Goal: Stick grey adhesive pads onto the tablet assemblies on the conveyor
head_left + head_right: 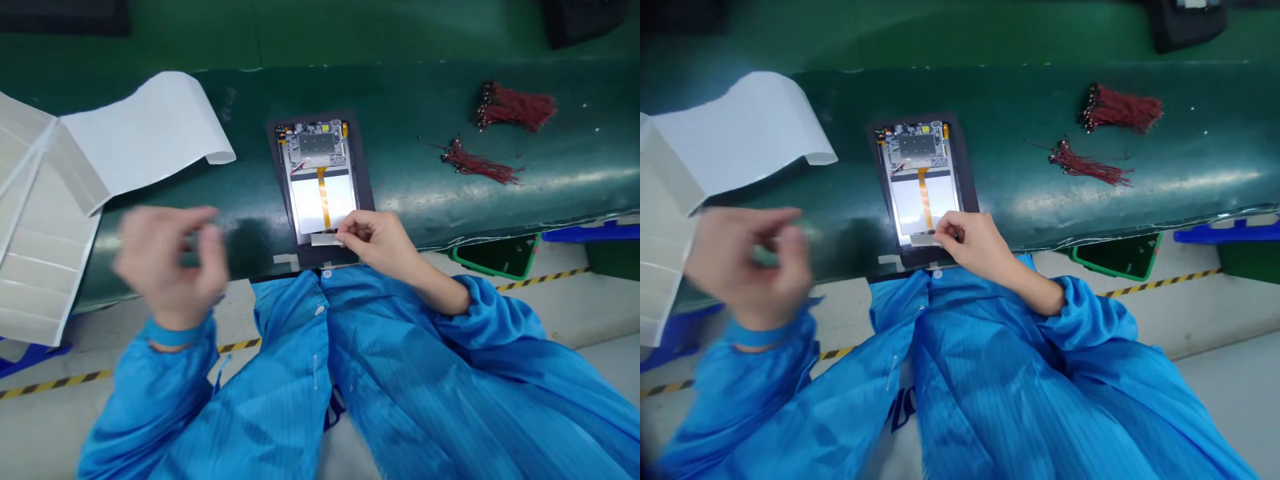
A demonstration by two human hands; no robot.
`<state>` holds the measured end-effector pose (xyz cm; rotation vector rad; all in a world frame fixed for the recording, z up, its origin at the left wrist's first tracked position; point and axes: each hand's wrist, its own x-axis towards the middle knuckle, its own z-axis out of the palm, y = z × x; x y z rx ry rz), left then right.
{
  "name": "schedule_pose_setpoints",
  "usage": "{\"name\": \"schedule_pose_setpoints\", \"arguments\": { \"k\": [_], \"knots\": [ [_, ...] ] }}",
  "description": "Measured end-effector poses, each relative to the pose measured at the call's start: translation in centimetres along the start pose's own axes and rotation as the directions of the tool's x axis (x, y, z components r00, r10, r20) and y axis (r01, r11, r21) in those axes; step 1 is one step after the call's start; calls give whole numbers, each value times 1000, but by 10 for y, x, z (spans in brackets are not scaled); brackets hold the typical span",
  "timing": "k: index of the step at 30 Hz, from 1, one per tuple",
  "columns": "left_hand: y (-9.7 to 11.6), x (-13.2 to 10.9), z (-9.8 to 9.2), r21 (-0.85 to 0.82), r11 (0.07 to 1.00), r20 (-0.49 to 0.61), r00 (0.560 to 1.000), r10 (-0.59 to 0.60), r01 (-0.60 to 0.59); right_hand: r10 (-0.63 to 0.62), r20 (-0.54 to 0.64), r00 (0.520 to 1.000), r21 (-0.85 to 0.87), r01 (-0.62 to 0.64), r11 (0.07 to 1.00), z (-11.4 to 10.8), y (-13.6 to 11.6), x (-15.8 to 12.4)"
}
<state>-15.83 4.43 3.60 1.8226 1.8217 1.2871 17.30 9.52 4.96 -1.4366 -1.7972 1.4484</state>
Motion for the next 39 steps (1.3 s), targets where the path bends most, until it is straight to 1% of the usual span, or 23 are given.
{"name": "schedule_pose_setpoints", "arguments": {
  "k": [1,2,3,5,7,11,16,24,29,35,39],
  "knots": [
    [11,-8,18,114,983,97,986,133,-143,2,8,1000,-7,-2,1000,2,0,1],
    [21,-15,33,135,960,136,964,226,-244,4,15,1000,-11,-4,1000,3,0,2],
    [28,-21,46,156,933,188,937,295,-325,6,19,1000,-11,-6,1000,3,-1,4],
    [37,-31,64,137,909,235,904,357,-395,12,31,999,-5,-12,1000,4,-1,7],
    [39,-37,71,127,897,262,886,382,-424,23,41,999,-12,-22,1000,3,-1,9],
    [35,-41,75,88,889,294,865,407,-449,34,59,998,-72,-30,997,2,-2,13],
    [33,-40,77,65,883,309,851,425,-464,41,72,997,-122,-32,992,2,-6,16],
    [31,-40,79,45,897,314,858,406,-440,56,58,997,-174,-45,984,5,-8,17],
    [31,-38,83,37,892,344,844,412,-450,71,30,997,-229,-62,971,6,-11,18],
    [30,-38,84,52,888,352,841,411,-456,86,11,996,-282,-79,956,8,-15,18],
    [27,-41,84,78,882,354,840,411,-465,66,-3,998,-353,-63,934,10,-17,17]
  ]
}}
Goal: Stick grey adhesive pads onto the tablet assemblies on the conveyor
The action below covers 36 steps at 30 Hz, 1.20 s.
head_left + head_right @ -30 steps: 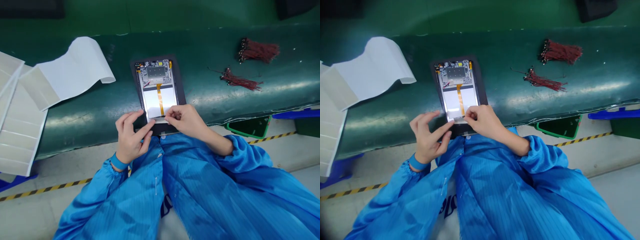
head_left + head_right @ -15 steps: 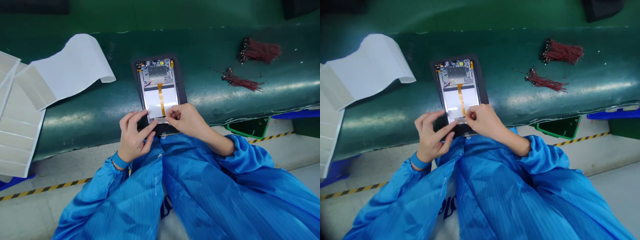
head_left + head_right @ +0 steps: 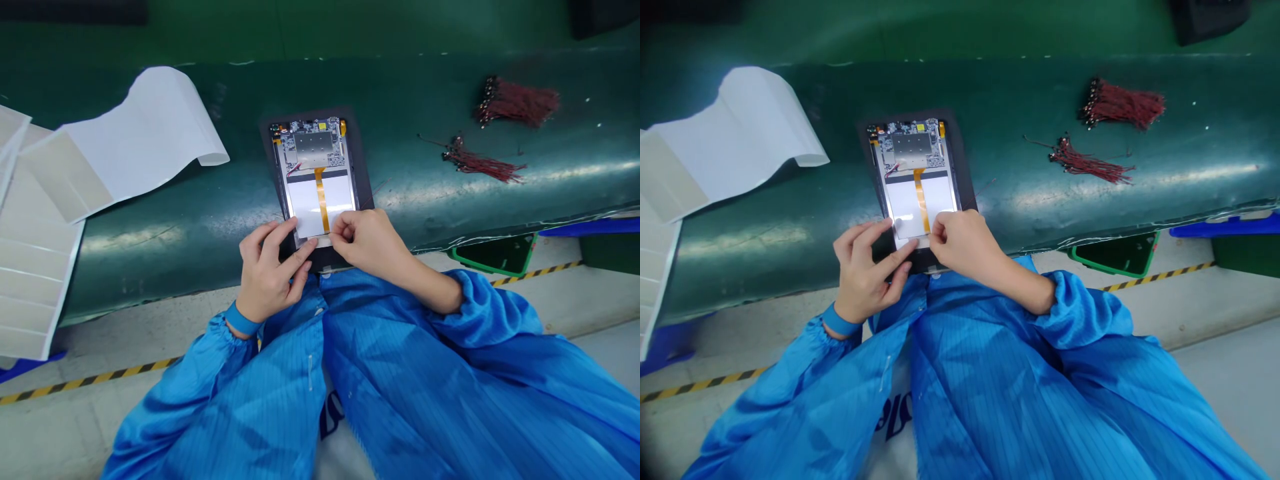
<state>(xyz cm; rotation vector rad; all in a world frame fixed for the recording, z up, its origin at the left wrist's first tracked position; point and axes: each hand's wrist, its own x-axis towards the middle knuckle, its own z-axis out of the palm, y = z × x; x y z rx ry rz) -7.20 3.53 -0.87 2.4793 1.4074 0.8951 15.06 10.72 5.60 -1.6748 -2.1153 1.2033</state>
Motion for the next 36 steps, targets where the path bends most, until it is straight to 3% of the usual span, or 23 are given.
{"name": "schedule_pose_setpoints", "arguments": {
  "k": [22,31,36],
  "knots": [
    [13,-8,-2,144,989,13,999,-30,28,20,-4,1000,-252,-20,967,3,-2,-1],
    [26,28,13,80,997,151,988,-18,6,-34,46,998,-291,46,956,-11,14,-3],
    [13,16,2,96,993,167,983,-76,61,-74,64,995,-320,91,943,-11,18,-5]
  ]
}}
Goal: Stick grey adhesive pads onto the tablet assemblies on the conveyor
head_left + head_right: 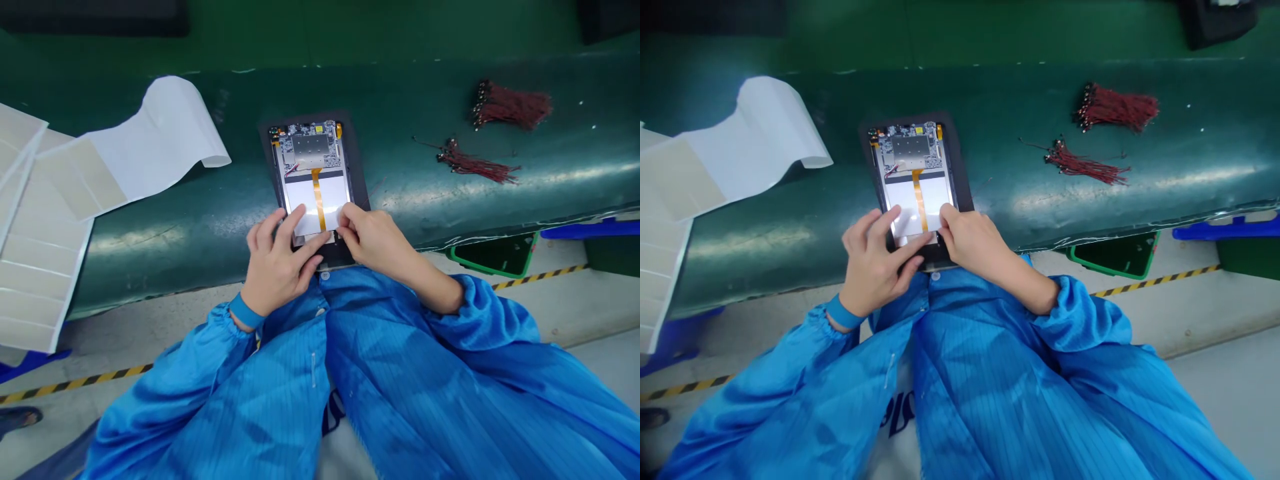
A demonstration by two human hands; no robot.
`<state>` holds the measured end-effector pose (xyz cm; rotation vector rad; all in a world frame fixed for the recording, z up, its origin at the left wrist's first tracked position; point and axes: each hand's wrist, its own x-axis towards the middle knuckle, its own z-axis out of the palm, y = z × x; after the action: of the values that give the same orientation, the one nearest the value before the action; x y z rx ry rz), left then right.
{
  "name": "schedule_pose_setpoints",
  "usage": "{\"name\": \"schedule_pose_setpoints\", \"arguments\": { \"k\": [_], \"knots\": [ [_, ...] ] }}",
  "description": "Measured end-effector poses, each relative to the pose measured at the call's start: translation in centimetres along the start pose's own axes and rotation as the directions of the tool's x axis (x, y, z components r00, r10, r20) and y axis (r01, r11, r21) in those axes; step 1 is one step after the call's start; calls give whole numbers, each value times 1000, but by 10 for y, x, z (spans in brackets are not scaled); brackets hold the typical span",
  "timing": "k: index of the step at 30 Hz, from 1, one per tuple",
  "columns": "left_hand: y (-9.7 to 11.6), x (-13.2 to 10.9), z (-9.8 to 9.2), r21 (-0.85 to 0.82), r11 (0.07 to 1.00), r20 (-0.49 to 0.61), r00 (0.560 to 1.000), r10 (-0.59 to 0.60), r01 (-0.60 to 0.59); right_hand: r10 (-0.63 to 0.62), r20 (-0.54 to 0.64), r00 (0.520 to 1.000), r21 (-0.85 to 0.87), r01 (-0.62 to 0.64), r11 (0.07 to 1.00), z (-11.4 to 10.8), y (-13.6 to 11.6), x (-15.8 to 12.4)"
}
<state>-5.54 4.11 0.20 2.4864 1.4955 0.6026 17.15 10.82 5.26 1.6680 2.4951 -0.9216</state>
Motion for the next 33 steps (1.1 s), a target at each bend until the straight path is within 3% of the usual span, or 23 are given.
{"name": "schedule_pose_setpoints", "arguments": {
  "k": [4,7,10,15,19,26,29,33],
  "knots": [
    [-8,-13,-6,18,1000,-46,999,-3,4,-85,-56,995,22,87,996,9,8,-4],
    [-5,-8,-2,7,999,-61,997,37,-37,-253,-132,958,28,259,966,20,17,-10],
    [-5,-4,-1,22,996,-57,994,88,-87,-378,-185,907,-80,370,926,28,28,-15],
    [-17,-15,-10,73,993,-16,995,99,-98,-455,-194,869,-242,408,881,27,42,-21],
    [-15,-21,-10,72,991,-18,994,112,-110,-483,-103,870,-289,438,851,23,37,-25],
    [-16,-17,-8,73,993,64,994,88,-93,-354,68,933,-262,359,896,10,34,-23],
    [-18,-19,-13,28,998,115,992,44,-47,-382,73,921,-244,387,889,-1,48,-21],
    [-10,-27,-14,-3,999,67,997,-36,36,-467,-40,883,-265,441,857,-7,62,-29]
  ]
}}
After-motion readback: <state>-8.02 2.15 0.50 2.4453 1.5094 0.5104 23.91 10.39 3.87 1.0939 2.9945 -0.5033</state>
